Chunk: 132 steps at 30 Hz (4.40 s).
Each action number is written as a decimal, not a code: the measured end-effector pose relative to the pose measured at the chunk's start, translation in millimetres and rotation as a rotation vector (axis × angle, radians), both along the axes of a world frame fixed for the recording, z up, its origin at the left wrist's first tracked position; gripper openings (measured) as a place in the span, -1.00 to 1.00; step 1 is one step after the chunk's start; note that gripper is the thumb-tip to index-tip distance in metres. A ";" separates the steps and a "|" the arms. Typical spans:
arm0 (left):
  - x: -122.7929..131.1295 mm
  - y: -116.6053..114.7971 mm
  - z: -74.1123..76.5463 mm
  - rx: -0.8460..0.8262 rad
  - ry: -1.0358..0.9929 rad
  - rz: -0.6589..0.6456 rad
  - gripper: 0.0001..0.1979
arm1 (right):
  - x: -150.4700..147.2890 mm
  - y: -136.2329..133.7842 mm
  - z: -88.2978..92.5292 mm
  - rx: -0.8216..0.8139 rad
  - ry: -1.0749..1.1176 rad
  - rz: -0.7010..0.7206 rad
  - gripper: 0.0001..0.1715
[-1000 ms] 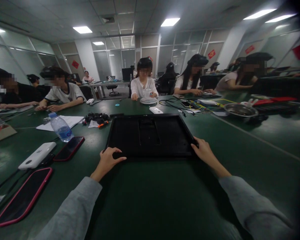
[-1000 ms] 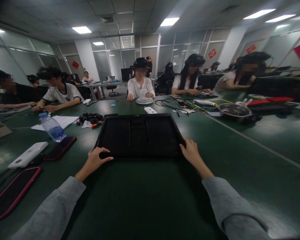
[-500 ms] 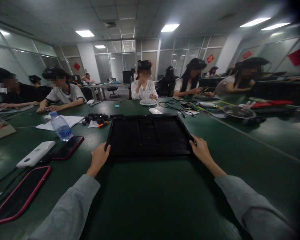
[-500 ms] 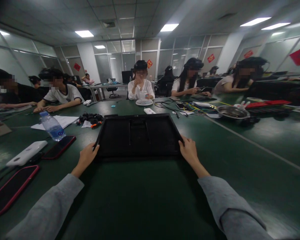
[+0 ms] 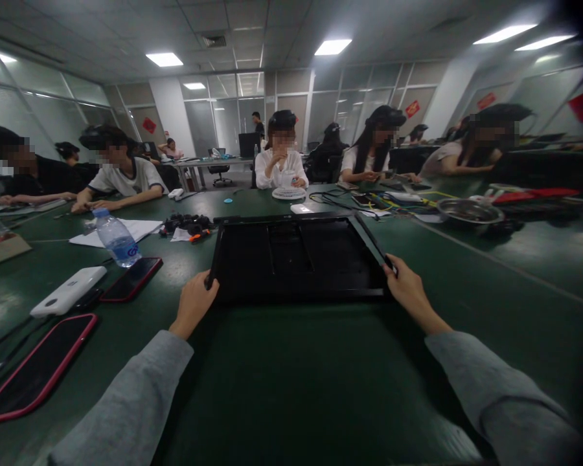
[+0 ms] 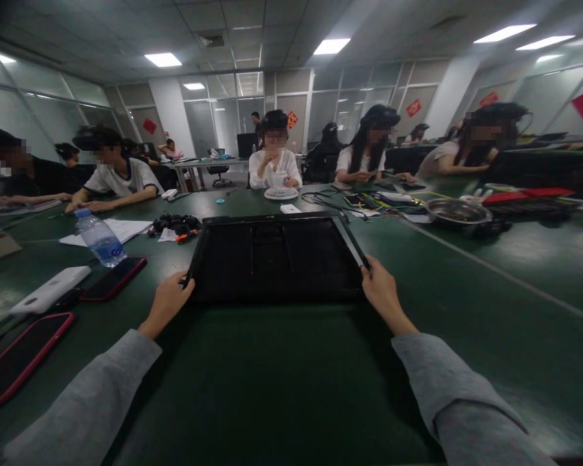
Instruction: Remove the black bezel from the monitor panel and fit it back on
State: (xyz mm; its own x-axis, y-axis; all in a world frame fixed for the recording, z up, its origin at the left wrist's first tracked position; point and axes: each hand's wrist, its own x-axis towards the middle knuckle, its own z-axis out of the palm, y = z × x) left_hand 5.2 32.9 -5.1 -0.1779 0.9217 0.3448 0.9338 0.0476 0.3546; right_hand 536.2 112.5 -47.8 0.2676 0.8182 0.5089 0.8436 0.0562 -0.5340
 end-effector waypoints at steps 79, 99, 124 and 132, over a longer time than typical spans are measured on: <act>-40.8 13.2 -9.4 -0.038 -0.037 0.126 -0.45 | -31.6 6.4 -5.1 0.015 -0.065 0.073 -0.45; -15.5 14.3 -18.1 -0.055 0.282 -0.282 -0.37 | -76.2 -17.3 2.7 -0.054 -0.628 0.306 -0.33; -3.9 7.5 -10.9 -0.047 0.273 -0.195 -0.44 | -85.3 -21.1 10.2 -0.153 -0.538 0.042 -0.22; 6.4 -0.2 -8.8 0.083 0.207 -0.120 -0.55 | -96.0 -27.6 3.0 0.009 -0.504 -0.040 -0.25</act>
